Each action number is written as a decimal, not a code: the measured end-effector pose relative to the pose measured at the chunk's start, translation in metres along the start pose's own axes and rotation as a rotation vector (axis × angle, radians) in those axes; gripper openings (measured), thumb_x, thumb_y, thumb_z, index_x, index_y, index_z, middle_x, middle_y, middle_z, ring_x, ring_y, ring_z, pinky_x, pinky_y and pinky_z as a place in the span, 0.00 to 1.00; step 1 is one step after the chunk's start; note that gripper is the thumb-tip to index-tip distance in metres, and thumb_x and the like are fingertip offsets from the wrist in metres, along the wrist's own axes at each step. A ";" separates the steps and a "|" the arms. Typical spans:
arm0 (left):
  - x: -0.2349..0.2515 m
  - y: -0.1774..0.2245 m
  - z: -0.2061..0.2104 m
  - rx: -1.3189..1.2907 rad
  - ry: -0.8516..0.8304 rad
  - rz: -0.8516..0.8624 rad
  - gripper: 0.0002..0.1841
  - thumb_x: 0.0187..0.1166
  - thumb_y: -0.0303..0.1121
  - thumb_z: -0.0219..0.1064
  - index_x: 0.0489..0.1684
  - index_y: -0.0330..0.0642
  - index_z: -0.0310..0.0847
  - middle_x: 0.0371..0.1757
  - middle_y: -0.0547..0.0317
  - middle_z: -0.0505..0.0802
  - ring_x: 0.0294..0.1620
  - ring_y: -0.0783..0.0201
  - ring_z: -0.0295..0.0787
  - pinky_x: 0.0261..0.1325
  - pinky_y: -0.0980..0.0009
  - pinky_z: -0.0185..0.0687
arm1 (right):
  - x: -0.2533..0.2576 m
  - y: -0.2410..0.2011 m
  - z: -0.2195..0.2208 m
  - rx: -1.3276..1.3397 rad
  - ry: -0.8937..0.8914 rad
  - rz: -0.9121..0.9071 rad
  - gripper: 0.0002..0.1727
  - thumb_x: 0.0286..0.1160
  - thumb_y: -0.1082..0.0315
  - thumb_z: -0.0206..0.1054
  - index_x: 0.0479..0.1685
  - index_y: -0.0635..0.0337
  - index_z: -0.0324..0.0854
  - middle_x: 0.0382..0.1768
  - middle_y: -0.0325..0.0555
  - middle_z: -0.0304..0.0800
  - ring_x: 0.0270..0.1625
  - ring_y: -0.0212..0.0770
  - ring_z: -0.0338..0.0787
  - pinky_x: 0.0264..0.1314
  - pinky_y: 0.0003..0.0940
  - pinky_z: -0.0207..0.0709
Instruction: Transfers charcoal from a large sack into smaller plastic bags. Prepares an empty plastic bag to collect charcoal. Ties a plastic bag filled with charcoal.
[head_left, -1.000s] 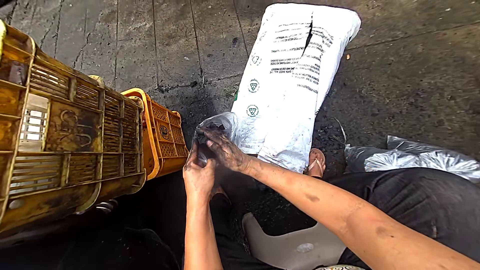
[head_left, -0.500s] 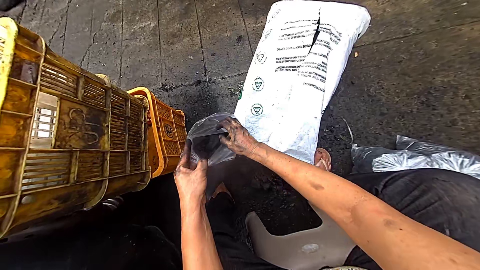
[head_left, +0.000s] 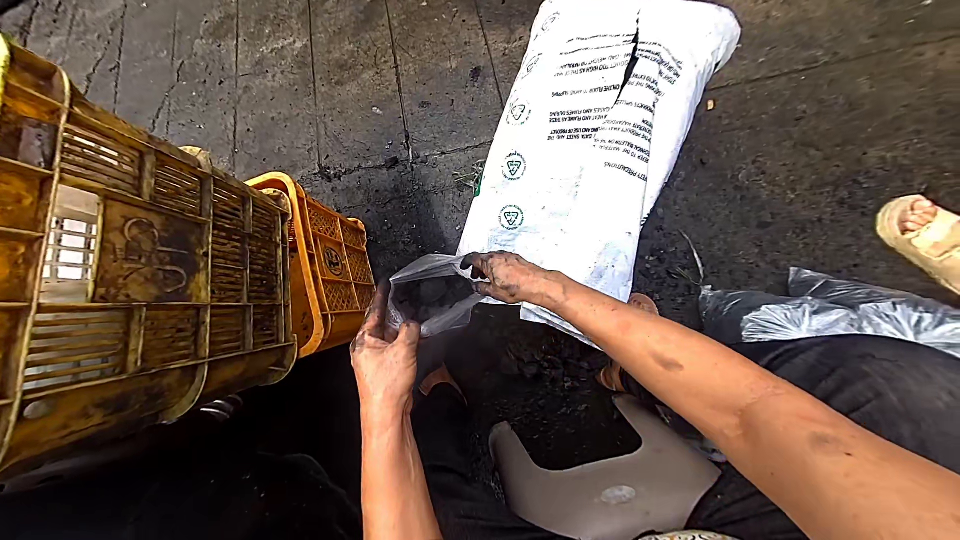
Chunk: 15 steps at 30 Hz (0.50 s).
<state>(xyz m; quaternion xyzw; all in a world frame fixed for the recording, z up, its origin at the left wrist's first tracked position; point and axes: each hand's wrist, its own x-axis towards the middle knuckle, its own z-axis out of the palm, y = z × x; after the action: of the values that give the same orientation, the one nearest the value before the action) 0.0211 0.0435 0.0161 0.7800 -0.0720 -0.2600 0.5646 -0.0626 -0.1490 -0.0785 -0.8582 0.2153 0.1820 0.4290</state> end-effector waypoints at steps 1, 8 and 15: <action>0.000 -0.001 0.000 0.013 -0.011 0.002 0.33 0.67 0.12 0.63 0.79 0.28 0.69 0.56 0.51 0.90 0.33 0.78 0.86 0.34 0.82 0.82 | -0.001 0.000 0.002 -0.029 0.029 0.033 0.18 0.85 0.65 0.63 0.67 0.66 0.81 0.56 0.64 0.90 0.64 0.63 0.88 0.72 0.62 0.73; 0.000 -0.002 -0.001 0.180 -0.083 0.008 0.33 0.66 0.15 0.63 0.80 0.31 0.71 0.67 0.46 0.87 0.42 0.76 0.88 0.39 0.79 0.82 | 0.000 0.014 0.002 0.119 0.121 0.045 0.17 0.85 0.66 0.64 0.64 0.68 0.83 0.56 0.64 0.90 0.58 0.61 0.90 0.69 0.61 0.76; -0.002 -0.001 0.003 0.151 -0.115 -0.007 0.33 0.65 0.14 0.63 0.79 0.30 0.72 0.74 0.44 0.83 0.49 0.75 0.88 0.43 0.79 0.83 | 0.006 0.013 0.005 0.214 0.118 0.002 0.23 0.84 0.56 0.67 0.68 0.65 0.83 0.65 0.61 0.86 0.65 0.57 0.87 0.73 0.57 0.74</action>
<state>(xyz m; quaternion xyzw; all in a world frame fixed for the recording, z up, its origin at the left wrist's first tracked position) 0.0176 0.0420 0.0152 0.8044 -0.1208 -0.3003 0.4983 -0.0650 -0.1535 -0.0934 -0.8164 0.2593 0.1077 0.5046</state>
